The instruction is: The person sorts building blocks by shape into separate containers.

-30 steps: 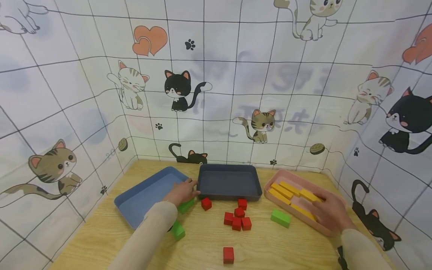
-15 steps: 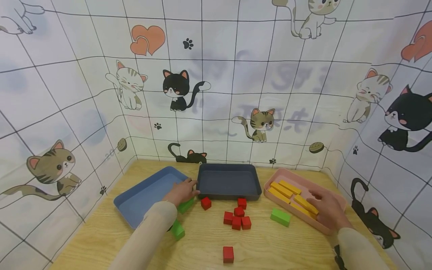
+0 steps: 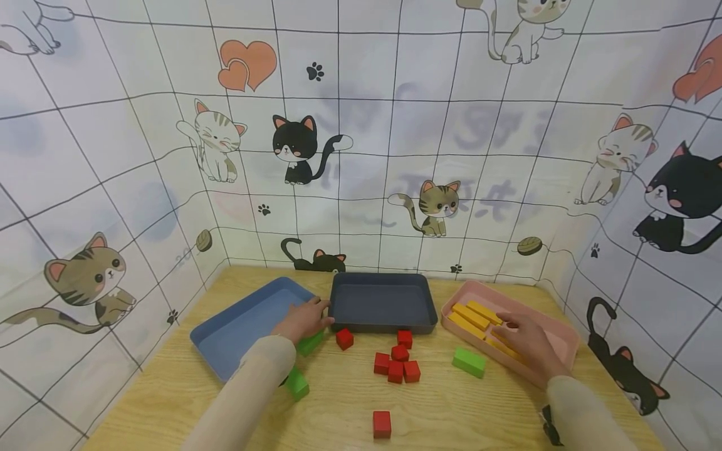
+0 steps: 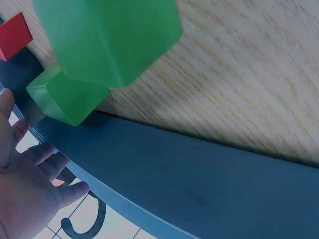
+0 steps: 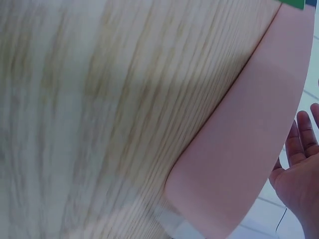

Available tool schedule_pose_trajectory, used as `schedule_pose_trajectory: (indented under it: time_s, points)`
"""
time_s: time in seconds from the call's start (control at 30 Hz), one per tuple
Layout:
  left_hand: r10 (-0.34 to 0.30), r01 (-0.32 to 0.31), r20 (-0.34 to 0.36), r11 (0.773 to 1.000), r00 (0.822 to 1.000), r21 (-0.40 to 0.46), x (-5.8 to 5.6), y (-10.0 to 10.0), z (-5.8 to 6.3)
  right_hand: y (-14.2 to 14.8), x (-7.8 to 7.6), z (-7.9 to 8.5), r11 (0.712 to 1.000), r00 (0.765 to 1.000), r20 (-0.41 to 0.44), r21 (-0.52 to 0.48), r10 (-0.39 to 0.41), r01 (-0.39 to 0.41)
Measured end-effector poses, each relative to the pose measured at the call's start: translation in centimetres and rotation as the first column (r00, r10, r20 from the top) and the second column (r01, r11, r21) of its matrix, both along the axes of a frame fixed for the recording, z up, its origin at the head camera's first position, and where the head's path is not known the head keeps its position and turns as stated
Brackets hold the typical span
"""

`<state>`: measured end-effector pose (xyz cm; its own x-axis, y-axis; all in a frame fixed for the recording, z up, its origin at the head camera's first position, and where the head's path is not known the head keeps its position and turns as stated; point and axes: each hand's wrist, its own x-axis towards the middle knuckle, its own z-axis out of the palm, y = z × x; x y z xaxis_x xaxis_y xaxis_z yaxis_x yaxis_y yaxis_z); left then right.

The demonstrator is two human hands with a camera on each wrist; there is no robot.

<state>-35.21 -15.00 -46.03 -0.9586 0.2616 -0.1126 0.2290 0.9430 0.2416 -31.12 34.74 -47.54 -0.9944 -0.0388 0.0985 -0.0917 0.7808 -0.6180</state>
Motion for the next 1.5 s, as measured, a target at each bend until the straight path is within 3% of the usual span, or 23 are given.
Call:
schedule_pose_trajectory:
  time_s: [0.73, 1.17, 1.5]
  points:
    - [-0.009, 0.009, 0.012, 1.0, 1.0, 0.015, -0.1, -0.1, 0.3, -3.2, -0.2, -0.5, 0.999, 1.0, 0.007, 0.045, -0.008, 0.008]
    - [-0.011, 0.011, 0.007, 1.0, 1.0, 0.01, -0.1, -0.2, 0.2, -4.5, 0.1, -0.2, 0.996, 0.992, -0.095, 0.035, 0.084, -0.081]
    - [-0.013, 0.013, 0.011, 1.0, 1.0, -0.006, -0.1, -0.1, 0.1, -5.6, 1.2, 0.0, 0.994, 0.992, -0.052, 0.019, 0.113, -0.112]
